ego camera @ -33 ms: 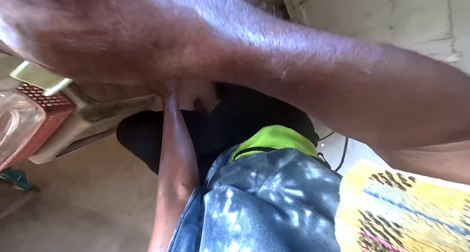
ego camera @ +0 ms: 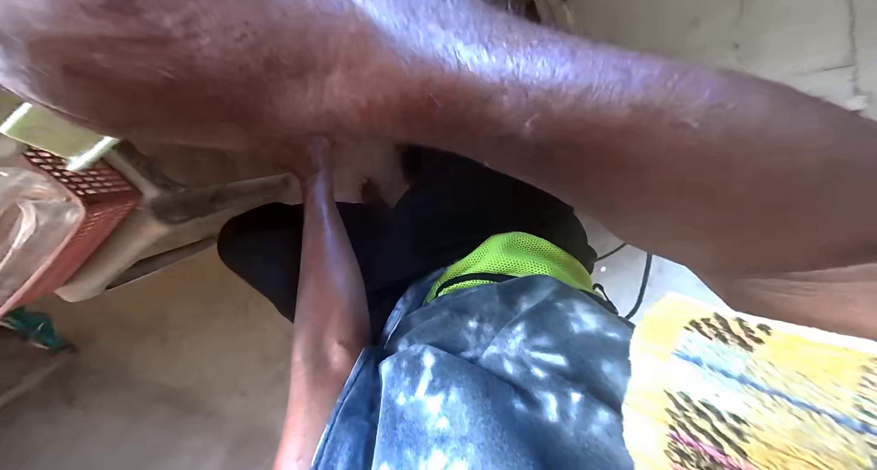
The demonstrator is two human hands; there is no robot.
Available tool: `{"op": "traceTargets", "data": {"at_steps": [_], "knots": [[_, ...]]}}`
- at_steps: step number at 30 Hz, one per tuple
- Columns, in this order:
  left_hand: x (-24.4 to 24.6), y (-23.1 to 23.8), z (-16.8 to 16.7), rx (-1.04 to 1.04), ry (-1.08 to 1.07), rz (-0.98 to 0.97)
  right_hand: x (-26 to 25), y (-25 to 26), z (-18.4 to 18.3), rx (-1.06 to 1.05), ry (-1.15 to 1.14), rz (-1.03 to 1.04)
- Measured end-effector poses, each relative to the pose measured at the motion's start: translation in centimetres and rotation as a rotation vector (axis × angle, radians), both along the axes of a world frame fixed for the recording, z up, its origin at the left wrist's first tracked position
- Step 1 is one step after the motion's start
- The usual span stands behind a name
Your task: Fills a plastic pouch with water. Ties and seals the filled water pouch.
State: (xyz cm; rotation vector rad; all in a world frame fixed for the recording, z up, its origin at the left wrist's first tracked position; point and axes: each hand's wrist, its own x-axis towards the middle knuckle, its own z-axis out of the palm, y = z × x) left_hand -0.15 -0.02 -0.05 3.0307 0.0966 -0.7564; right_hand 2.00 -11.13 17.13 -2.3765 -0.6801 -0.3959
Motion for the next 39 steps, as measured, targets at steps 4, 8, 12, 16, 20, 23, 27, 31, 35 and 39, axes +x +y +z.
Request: {"op": "traceTargets", "data": {"at_steps": [4, 8, 12, 16, 20, 23, 27, 31, 35, 39], "knots": [[0.5, -0.4, 0.1, -0.288, -0.498, 0.145, 11.0, 3.3, -15.1, 0.282, -0.501, 0.105], [1.0, -0.2, 0.4, -0.419, -0.637, 0.076, 5.4, 2.0, -2.3, -0.188, 0.071, 0.107], [1.1, -0.3, 0.2, -0.434, -0.662, 0.071, 12.9, 4.0, -8.0, 0.022, -0.261, 0.378], [1.1, -0.3, 0.1, -0.5, -0.692, 0.069, 14.9, 5.0, -8.8, -0.192, -0.112, 0.288], [1.0, -0.3, 0.2, -0.496, -0.669, 0.08, 14.7, 4.6, -8.7, -0.243, -0.118, 0.282], [1.1, -0.4, 0.2, -0.469, -0.664, 0.085, 14.8, 4.2, -9.0, -0.231, -0.153, 0.294], [1.1, -0.3, 0.1, -0.468, -0.679, 0.082, 9.3, 2.5, -6.1, -0.11, -0.288, 0.272], [0.8, -0.3, -0.1, -0.501, -0.711, 0.062, 1.4, 1.0, 1.7, -0.205, 0.21, 0.095], [0.7, -0.3, -0.4, -0.525, -0.723, 0.079, 11.8, 3.3, -13.1, 0.217, -0.495, 0.195], [0.7, -0.3, -0.2, -0.504, -0.724, 0.074, 3.6, 1.6, -1.9, -0.147, 0.079, 0.034]]}}
